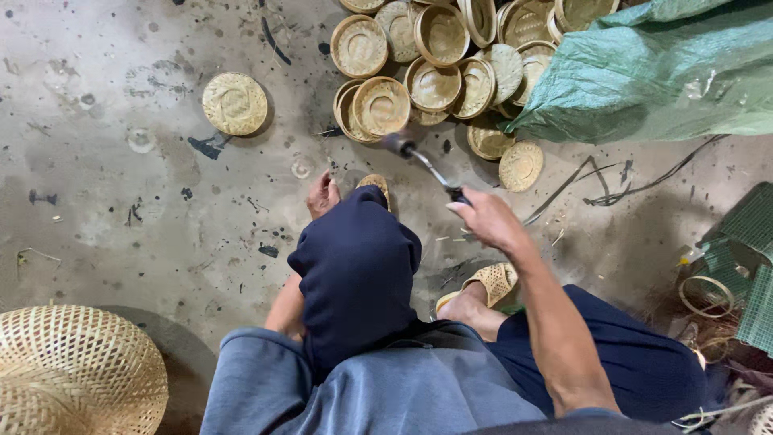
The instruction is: The person sits on the floor and uses a handheld blowtorch connected to a gas cylinder to apply heat to the surface of small woven baskets. They pick up each basket, rotate it to expose different areas to the flame, and then place it back down.
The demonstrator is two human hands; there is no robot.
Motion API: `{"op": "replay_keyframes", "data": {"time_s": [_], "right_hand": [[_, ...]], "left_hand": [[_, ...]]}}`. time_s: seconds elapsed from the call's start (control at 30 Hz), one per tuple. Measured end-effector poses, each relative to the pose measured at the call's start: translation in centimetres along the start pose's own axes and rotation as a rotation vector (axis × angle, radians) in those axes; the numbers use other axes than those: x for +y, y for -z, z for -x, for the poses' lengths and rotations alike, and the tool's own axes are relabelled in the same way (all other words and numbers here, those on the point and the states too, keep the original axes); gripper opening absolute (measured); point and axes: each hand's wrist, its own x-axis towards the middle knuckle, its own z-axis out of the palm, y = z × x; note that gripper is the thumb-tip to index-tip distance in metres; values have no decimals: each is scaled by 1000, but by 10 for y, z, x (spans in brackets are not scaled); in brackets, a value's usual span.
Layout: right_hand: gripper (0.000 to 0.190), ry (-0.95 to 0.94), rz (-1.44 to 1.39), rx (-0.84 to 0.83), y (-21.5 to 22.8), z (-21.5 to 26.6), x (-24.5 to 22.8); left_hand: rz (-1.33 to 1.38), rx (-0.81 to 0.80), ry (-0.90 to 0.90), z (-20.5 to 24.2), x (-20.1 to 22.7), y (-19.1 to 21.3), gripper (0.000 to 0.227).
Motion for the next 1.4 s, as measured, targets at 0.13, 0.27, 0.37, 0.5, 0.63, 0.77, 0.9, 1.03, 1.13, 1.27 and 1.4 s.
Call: {"op": "replay_keyframes", "data": {"time_s": [0.13,0.27,0.37,0.5,0.63,0.77,0.9,1.03,1.13,1.27,1.4], "right_hand": [[27,52,-127,18,-11,-35,-14],[26,-250,-313,35,11,-49,-26],[27,-310,-377,62,32,-30,-17],[24,-285,-437,168,40,10,-1],[27,-266,-403,155,36,26,10],[22,-267,-419,150,27,27,11],[22,-234,-427,114,25,18,4],[23,-187,-449,138,13,10,-9],[23,-151,-504,189,-5,2,-10],[27,6,-386,315,-30,-10,-2],[28,103,-193,426,-50,-21,-5]], "left_hand": [[-148,-149,-239,-20,25,-12,23],[-409,-344,-551,-50,68,-21,30],[-567,-424,-826,-75,94,-30,32],[-763,-528,-1071,-103,98,-57,34],[-912,-810,-991,-107,85,-58,21],[-969,-600,-1073,-113,68,-20,27],[-1245,-247,-849,-151,68,66,32],[-846,18,-694,-131,104,116,54],[-683,-247,-531,-110,132,96,26],[-196,-384,-610,-81,190,41,18],[-13,-624,-870,-73,251,-14,46]]}}
